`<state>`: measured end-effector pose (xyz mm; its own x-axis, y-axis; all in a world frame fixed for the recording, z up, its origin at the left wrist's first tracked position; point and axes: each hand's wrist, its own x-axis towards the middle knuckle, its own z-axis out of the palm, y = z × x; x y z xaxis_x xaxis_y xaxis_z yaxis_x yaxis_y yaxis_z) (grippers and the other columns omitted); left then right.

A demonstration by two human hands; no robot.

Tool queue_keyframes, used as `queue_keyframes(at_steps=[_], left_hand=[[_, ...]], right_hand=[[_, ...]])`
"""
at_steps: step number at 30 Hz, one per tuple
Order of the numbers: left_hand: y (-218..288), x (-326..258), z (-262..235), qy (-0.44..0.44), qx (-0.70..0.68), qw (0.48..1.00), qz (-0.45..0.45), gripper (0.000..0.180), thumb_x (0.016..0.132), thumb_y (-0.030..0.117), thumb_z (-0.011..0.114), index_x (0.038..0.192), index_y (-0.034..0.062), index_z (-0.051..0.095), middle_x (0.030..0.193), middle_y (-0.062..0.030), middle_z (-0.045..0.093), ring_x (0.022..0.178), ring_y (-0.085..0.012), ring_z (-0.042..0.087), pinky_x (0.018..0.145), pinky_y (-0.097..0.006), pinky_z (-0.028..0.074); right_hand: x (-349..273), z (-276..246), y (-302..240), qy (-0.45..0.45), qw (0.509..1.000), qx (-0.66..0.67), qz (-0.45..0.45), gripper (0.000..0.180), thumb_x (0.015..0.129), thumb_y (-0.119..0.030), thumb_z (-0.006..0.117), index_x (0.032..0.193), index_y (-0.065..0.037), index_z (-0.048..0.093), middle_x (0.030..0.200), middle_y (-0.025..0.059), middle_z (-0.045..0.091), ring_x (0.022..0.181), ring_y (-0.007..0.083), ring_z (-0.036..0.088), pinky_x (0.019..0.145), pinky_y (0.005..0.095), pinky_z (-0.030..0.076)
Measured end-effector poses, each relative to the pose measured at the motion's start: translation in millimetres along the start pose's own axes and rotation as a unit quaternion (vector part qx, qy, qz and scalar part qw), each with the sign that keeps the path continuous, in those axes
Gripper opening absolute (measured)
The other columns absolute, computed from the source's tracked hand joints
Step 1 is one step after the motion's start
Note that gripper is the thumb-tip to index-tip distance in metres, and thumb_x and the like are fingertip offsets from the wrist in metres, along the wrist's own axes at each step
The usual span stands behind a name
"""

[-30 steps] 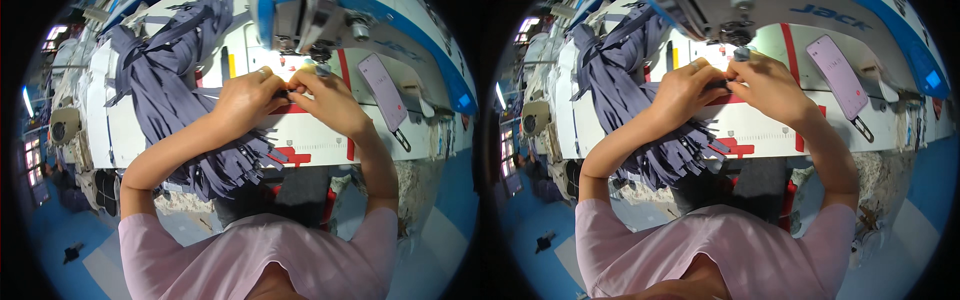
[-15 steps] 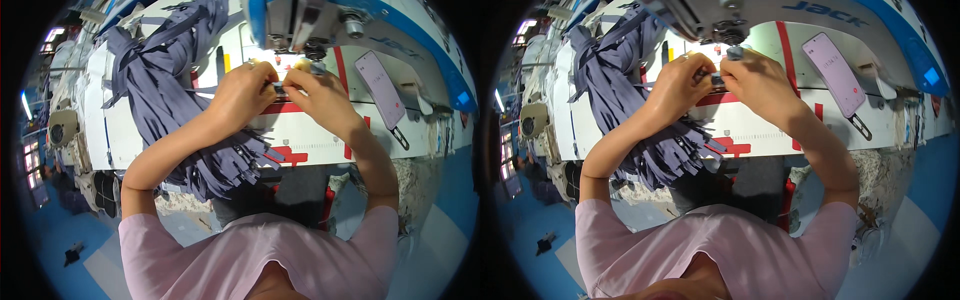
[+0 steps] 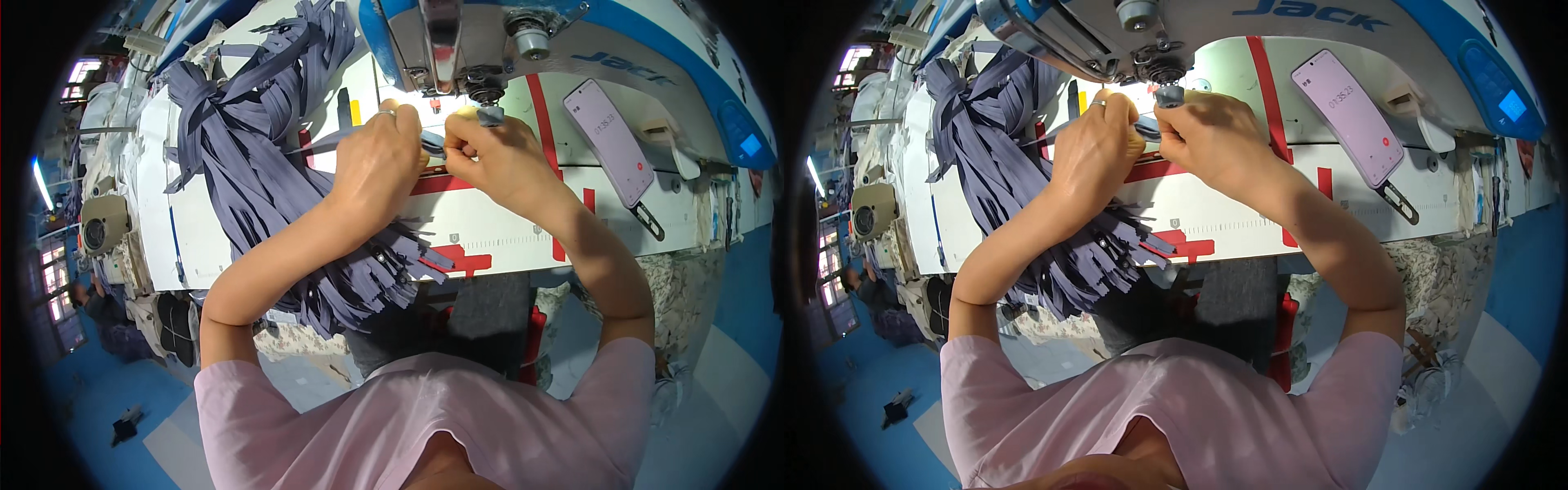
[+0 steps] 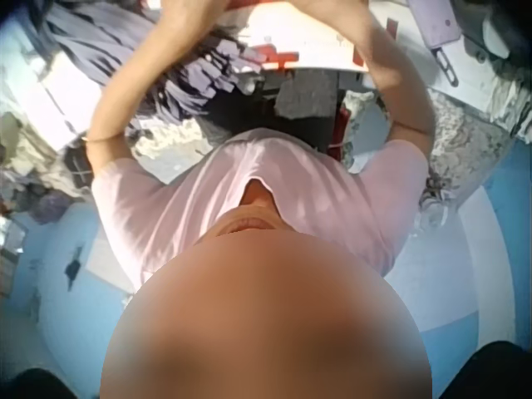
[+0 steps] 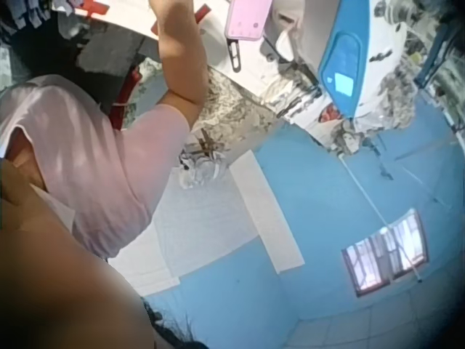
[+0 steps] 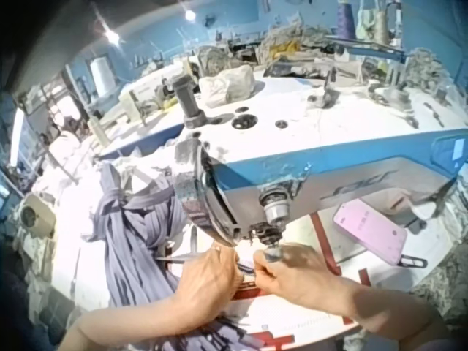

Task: Sewing zippers using an industrial sewing machine in a factory setting.

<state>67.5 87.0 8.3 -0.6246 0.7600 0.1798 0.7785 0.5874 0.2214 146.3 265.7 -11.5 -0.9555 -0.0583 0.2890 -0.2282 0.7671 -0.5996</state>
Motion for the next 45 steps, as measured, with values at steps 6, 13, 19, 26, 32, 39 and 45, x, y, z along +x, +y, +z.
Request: queue_keyframes(at_steps=[6, 13, 19, 26, 32, 39, 45], left_hand=[[-16, 2, -10, 0.077, 0.086, 0.987, 0.116, 0.019, 0.080, 0.010, 0.067, 0.093, 0.0016, 0.056, 0.091, -0.0131, 0.061, 0.084, -0.0315, 0.063, 0.072, -0.042, 0.050], [-31, 14, 6, 0.018, -0.230, 0.966, 0.112, 0.016, 0.078, 0.005, 0.076, 0.092, 0.0064, 0.069, 0.089, -0.0110, 0.062, 0.087, -0.0322, 0.060, 0.075, -0.041, 0.049], [-46, 22, 8, 0.006, -0.236, 0.967, 0.095, 0.013, 0.081, 0.008, 0.077, 0.093, 0.0073, 0.071, 0.089, -0.0114, 0.063, 0.086, -0.0318, 0.060, 0.075, -0.041, 0.048], [-62, 30, 16, 0.017, -0.215, 0.968, 0.130, 0.013, 0.082, 0.013, 0.077, 0.093, 0.0084, 0.073, 0.087, -0.0122, 0.062, 0.083, -0.0319, 0.058, 0.076, -0.041, 0.045], [-63, 33, 22, 0.015, -0.230, 0.967, 0.105, 0.015, 0.081, 0.014, 0.077, 0.095, 0.0062, 0.075, 0.090, -0.0134, 0.063, 0.084, -0.0327, 0.057, 0.076, -0.041, 0.045], [-68, 43, 26, 0.040, -0.230, 0.964, 0.131, 0.019, 0.080, 0.015, 0.078, 0.093, 0.0025, 0.072, 0.101, -0.0152, 0.066, 0.089, -0.0344, 0.058, 0.077, -0.042, 0.044], [-70, 41, 26, 0.053, -0.232, 0.960, 0.144, 0.025, 0.079, 0.015, 0.079, 0.099, 0.0024, 0.069, 0.106, -0.0150, 0.066, 0.093, -0.0348, 0.060, 0.078, -0.043, 0.043]], right_hand=[[1, -2, 8, 0.013, 1.000, 0.000, -0.017, 0.012, 0.085, -0.007, 0.069, 0.094, -0.005, 0.062, 0.068, 0.0105, 0.066, 0.064, 0.0281, 0.068, 0.060, 0.0348, 0.053], [3, -15, 4, -0.021, 0.971, 0.181, 0.158, 0.014, 0.093, -0.009, 0.068, 0.105, -0.003, 0.066, 0.085, 0.0092, 0.070, 0.065, 0.0152, 0.065, 0.060, 0.0292, 0.051], [0, -18, 2, -0.002, 0.988, 0.070, 0.136, 0.018, 0.091, -0.010, 0.072, 0.108, -0.005, 0.069, 0.094, 0.0056, 0.070, 0.071, 0.0145, 0.063, 0.067, 0.0281, 0.053], [-3, -1, 9, -0.014, 0.996, -0.075, 0.043, 0.020, 0.087, -0.012, 0.073, 0.107, -0.012, 0.074, 0.105, 0.0033, 0.069, 0.091, 0.0211, 0.067, 0.080, 0.0330, 0.055], [6, 5, 10, 0.098, 0.995, -0.014, 0.011, 0.017, 0.090, -0.015, 0.073, 0.101, -0.005, 0.064, 0.082, 0.0121, 0.065, 0.069, 0.0287, 0.067, 0.061, 0.0392, 0.052], [9, 13, 30, 0.112, 0.993, 0.034, 0.026, 0.013, 0.088, -0.016, 0.066, 0.091, -0.004, 0.066, 0.088, 0.0152, 0.065, 0.081, 0.0349, 0.064, 0.069, 0.0455, 0.051], [10, 15, 31, 0.110, 0.994, -0.011, 0.001, 0.011, 0.083, -0.013, 0.068, 0.089, -0.005, 0.066, 0.089, 0.0167, 0.067, 0.083, 0.0374, 0.064, 0.070, 0.0478, 0.051]])
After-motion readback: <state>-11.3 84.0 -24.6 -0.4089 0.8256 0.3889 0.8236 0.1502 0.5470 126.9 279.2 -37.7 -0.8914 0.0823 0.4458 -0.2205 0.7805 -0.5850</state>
